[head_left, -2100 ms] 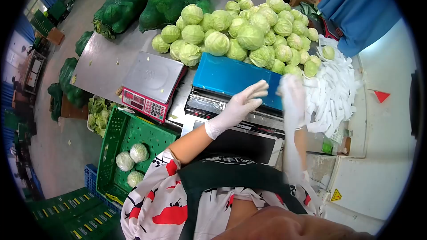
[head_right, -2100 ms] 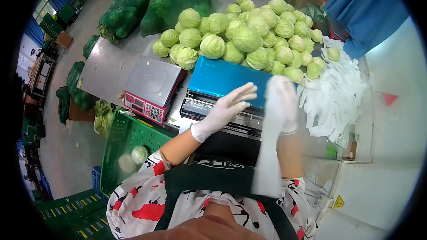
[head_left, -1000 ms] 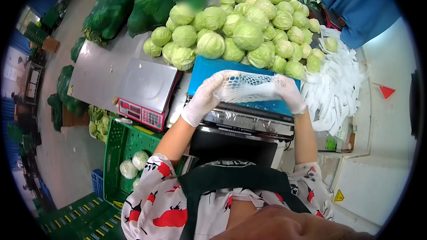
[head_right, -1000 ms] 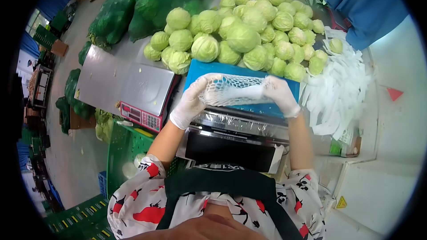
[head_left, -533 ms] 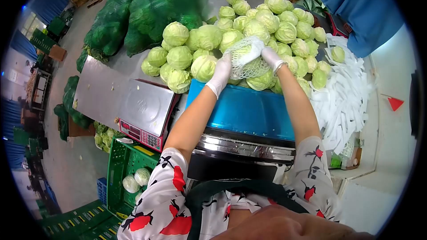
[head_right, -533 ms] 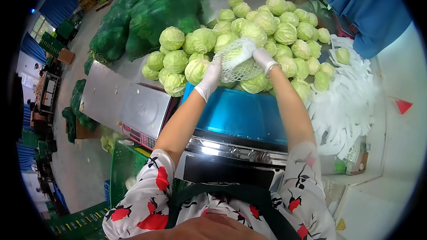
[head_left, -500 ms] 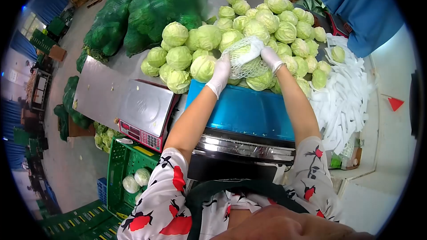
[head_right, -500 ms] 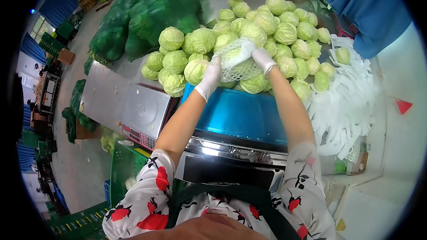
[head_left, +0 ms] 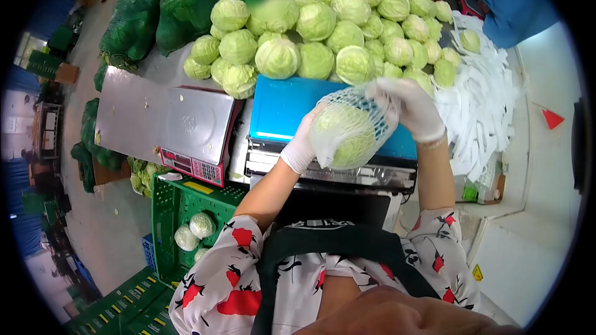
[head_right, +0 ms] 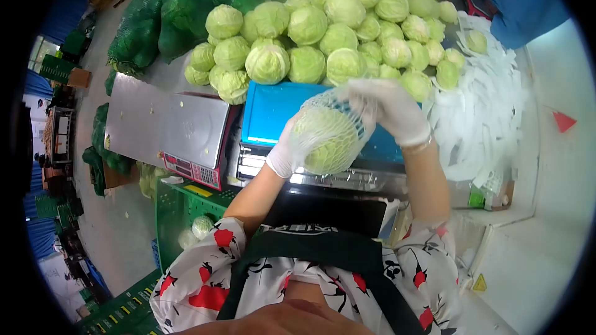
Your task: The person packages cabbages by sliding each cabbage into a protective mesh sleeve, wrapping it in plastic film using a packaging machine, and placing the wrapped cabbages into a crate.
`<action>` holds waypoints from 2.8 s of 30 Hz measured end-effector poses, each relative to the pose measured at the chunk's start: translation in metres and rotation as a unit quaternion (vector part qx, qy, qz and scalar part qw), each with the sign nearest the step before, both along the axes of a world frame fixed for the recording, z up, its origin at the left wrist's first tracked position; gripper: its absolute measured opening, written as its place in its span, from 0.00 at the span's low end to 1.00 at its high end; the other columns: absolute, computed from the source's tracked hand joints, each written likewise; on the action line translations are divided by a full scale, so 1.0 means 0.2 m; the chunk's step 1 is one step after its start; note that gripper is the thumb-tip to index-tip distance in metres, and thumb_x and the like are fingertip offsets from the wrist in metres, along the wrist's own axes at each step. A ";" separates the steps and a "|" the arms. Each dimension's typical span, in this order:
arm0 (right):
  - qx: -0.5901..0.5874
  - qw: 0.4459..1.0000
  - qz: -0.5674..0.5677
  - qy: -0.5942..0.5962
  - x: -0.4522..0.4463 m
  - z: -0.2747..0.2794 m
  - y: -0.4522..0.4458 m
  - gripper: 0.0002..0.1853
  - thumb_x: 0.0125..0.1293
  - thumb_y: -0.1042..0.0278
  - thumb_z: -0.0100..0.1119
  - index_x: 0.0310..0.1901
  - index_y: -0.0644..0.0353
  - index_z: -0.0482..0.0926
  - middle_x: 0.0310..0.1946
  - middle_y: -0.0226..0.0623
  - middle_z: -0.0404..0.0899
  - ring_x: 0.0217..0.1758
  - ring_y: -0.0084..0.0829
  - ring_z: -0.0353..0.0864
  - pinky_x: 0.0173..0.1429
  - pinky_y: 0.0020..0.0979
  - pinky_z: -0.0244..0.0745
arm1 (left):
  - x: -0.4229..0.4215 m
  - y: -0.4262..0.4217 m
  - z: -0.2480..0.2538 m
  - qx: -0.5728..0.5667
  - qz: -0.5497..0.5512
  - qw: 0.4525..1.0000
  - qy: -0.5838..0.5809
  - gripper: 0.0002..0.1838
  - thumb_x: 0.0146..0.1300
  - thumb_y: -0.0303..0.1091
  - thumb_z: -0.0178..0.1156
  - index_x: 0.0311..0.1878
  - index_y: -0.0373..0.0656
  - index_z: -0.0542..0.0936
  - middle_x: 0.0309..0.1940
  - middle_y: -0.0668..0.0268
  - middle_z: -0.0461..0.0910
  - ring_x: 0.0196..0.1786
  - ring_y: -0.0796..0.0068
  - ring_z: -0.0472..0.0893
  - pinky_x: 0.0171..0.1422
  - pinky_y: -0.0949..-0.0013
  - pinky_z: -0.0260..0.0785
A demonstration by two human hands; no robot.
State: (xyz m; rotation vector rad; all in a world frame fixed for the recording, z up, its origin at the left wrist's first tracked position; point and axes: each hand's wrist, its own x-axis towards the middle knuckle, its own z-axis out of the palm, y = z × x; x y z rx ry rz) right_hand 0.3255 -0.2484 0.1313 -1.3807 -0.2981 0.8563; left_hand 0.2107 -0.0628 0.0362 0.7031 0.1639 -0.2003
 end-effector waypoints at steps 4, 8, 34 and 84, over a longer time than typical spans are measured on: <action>0.021 0.986 -0.103 0.128 -0.13 -0.33 -0.04 0.18 0.76 0.56 0.56 0.42 0.65 0.83 0.24 0.20 0.73 0.21 0.11 0.64 0.25 0.16 0.55 | -0.10 0.00 0.04 -0.078 -0.039 0.996 0.003 0.31 0.77 0.55 0.43 0.66 0.36 0.73 0.59 0.52 0.79 0.59 0.55 0.80 0.66 0.53 0.73; -0.154 0.964 -0.199 -0.091 -0.39 -0.51 -0.07 0.19 0.71 0.56 0.62 0.54 0.63 0.81 0.38 0.33 0.80 0.35 0.21 0.76 0.39 0.21 0.71 | -0.06 0.07 -0.14 -0.183 0.053 0.977 0.092 0.31 0.76 0.56 0.43 0.62 0.36 0.75 0.55 0.51 0.81 0.56 0.53 0.82 0.64 0.52 0.74; -0.587 0.645 -0.268 -0.410 -1.05 -0.77 -0.41 0.29 0.66 0.48 0.63 0.62 0.58 0.73 0.48 0.43 0.78 0.61 0.46 0.70 0.69 0.53 0.56 | -0.80 0.42 -0.37 0.871 0.137 0.471 -0.026 0.39 0.57 0.44 0.71 0.70 0.38 0.70 0.37 0.63 0.83 0.48 0.60 0.77 0.56 0.56 0.64; -0.189 0.907 0.130 0.352 -1.31 -0.69 -0.23 0.40 0.68 0.28 0.49 0.66 0.56 0.73 0.51 0.32 0.82 0.42 0.25 0.80 0.39 0.23 0.72 | -1.09 0.13 -0.26 0.090 -0.385 0.890 0.226 0.43 0.73 0.69 0.42 0.78 0.46 0.58 0.68 0.54 0.71 0.69 0.61 0.73 0.68 0.55 0.67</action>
